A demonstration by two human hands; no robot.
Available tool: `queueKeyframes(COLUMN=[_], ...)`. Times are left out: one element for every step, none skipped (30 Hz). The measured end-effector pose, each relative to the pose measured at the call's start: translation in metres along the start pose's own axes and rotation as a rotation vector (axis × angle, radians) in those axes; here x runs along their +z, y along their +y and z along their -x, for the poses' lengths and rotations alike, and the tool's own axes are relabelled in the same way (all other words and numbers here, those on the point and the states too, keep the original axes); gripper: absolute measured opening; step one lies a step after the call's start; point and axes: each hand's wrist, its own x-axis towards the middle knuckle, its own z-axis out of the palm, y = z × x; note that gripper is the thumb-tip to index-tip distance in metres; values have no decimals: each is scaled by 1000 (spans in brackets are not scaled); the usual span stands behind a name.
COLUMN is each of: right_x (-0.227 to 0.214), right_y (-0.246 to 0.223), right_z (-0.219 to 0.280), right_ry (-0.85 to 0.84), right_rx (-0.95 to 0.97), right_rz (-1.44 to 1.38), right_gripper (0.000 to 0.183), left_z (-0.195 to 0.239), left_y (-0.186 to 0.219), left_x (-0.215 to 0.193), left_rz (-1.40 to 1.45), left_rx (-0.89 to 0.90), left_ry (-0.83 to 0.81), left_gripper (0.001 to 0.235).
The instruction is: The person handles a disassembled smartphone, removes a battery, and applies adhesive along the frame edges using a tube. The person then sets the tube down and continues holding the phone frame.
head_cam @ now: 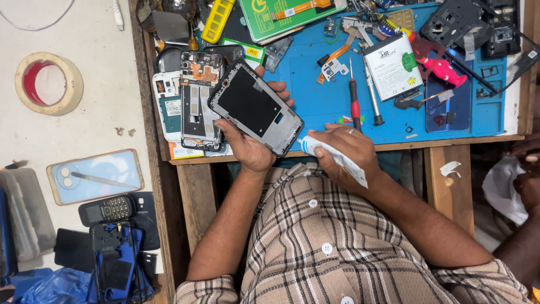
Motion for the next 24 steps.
queueKeyframes(right_x=[0,1,2,2,3,3,2,2,1,0,0,0,0,0,0,0,0,0,0,0,0,0,0,1], right_y=[0,1,2,2,3,3,4,4,4,3,2,2,0,0,-1,-1,-1,-1,-1,-1,-1,-1,-1,-1], right_z=[0,0,1,1,2,3,2,1,1,1,1,-1,-1,-1,-1,-1,-1,-1,-1,-1,-1,-1,-1,-1], right_ry=[-9,-17,-26,-17,-7,3,25,48,69,62,53,45,42,39,34,26,17,8,3,-2,-6,-4,-1,2], right_rx=[-4,-8,-13,-6,-1,5,13,22,32,23,11,-1,2,5,10,3,-1,-6,-15,-24,-33,-27,-22,-16], right_rz=[-3,-7,-10,0,13,26,32,38,44,53,59,65,58,50,41,37,33,29,35,40,46,39,34,29], right_gripper=[23,23,23,23,24,24,24,23,23,22,22,22,22,23,23,23,23,23,23,23,23,24,24,25], left_z=[0,0,-1,0,0,1,-1,-1,0,0,1,-1,0,-1,0,-1,-1,-1,-1,-1,-1,0,0,0], left_y=[0,-1,-1,-1,-1,0,1,2,3,4,6,7,7,7,7,7,6,6,5,5,5,5,5,6], left_x=[0,0,-1,-1,-1,-1,0,1,3,4,6,7,7,7,7,7,6,6,6,5,5,5,6,6], left_rz=[2,4,6,0,-5,-10,-1,8,16,7,-4,-16,-17,-18,-19,-14,-8,-2,-2,-1,0,-6,-11,-16], left_rx=[0,0,0,-4,-6,-9,-16,-23,-32,-28,-21,-14,-14,-14,-15,-14,-14,-13,-14,-14,-14,-14,-14,-14], left_ry=[0,0,-1,4,6,8,8,9,10,14,20,27,25,24,24,21,19,17,17,17,17,20,22,23], left_gripper=[111,111,111,112,113,113,114,114,114,114,114,114,114,114,114,113,113,113,113,113,113,114,114,114])
